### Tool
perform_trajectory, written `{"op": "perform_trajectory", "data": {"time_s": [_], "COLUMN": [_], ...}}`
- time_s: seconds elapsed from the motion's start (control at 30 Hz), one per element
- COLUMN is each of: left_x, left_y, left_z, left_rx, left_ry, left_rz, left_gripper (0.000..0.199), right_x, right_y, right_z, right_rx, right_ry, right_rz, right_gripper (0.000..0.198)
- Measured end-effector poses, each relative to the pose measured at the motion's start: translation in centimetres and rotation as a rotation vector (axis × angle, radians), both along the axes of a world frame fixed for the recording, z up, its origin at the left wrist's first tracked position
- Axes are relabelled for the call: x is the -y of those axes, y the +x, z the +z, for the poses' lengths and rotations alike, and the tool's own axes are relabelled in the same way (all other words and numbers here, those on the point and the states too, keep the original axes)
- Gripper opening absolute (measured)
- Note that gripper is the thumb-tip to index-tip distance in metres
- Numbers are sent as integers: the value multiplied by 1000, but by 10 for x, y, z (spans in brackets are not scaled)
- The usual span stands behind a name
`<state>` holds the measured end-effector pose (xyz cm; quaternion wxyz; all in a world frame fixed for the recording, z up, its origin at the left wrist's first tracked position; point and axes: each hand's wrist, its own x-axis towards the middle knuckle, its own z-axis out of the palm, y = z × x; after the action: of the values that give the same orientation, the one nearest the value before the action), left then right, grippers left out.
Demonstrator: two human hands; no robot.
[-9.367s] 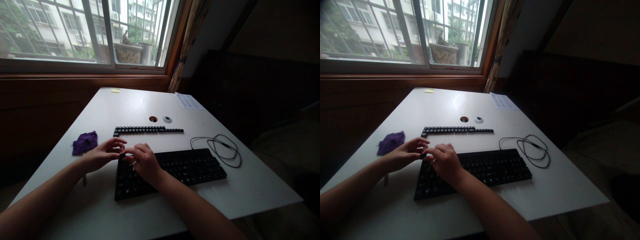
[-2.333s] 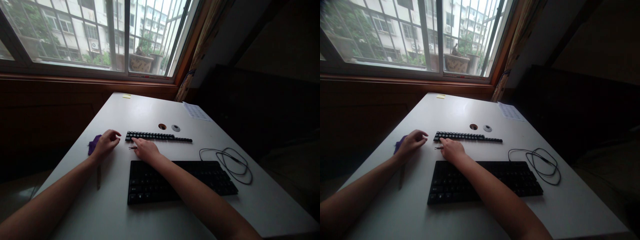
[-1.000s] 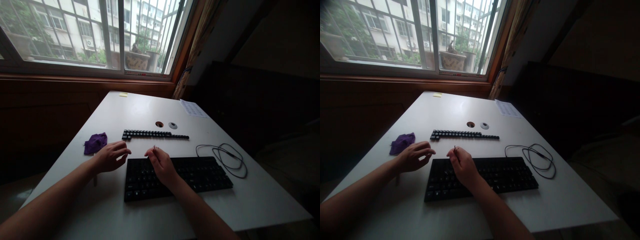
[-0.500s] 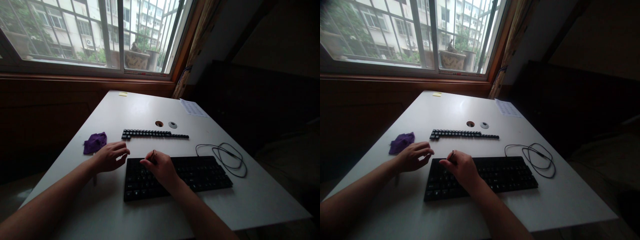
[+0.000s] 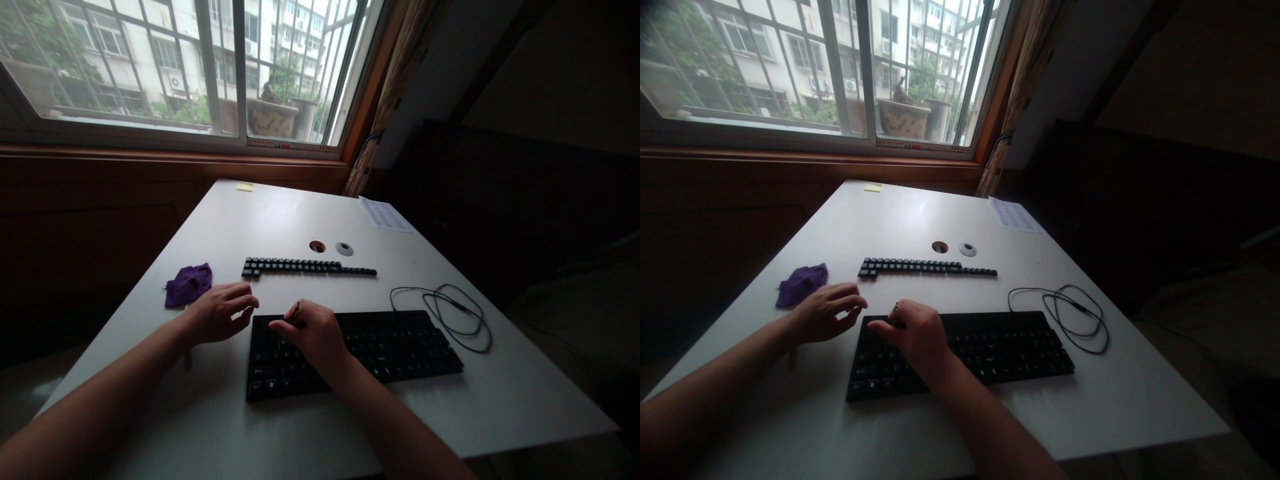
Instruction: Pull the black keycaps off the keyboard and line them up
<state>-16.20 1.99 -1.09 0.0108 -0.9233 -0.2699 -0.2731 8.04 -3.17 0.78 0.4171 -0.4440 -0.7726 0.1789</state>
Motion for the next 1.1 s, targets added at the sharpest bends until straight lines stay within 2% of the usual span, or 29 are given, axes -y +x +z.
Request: {"op": "perform_trajectory", "data": {"time_s": [0.43, 0.7, 0.93, 1.1], "left_x": [0, 4, 6, 6], "left_y": [-1, -1, -2, 0], "left_z": [-2, 0, 0, 1], "left_rx": [33, 10, -47, -97], "left_ry": [-4, -35, -65, -83], "left_rz": [-23, -57, -78, -145], "left_gripper": [19, 17, 17, 20], "right_x": [-3, -4, -8, -14], "right_y": [8, 8, 8, 12], "right_z": [1, 0, -6, -12], "right_rx": [75, 123, 41, -50], "right_ry": [4, -26, -58, -133], "right_rz": [4, 20, 18, -45], "right_gripper": [31, 41, 42, 46]}}
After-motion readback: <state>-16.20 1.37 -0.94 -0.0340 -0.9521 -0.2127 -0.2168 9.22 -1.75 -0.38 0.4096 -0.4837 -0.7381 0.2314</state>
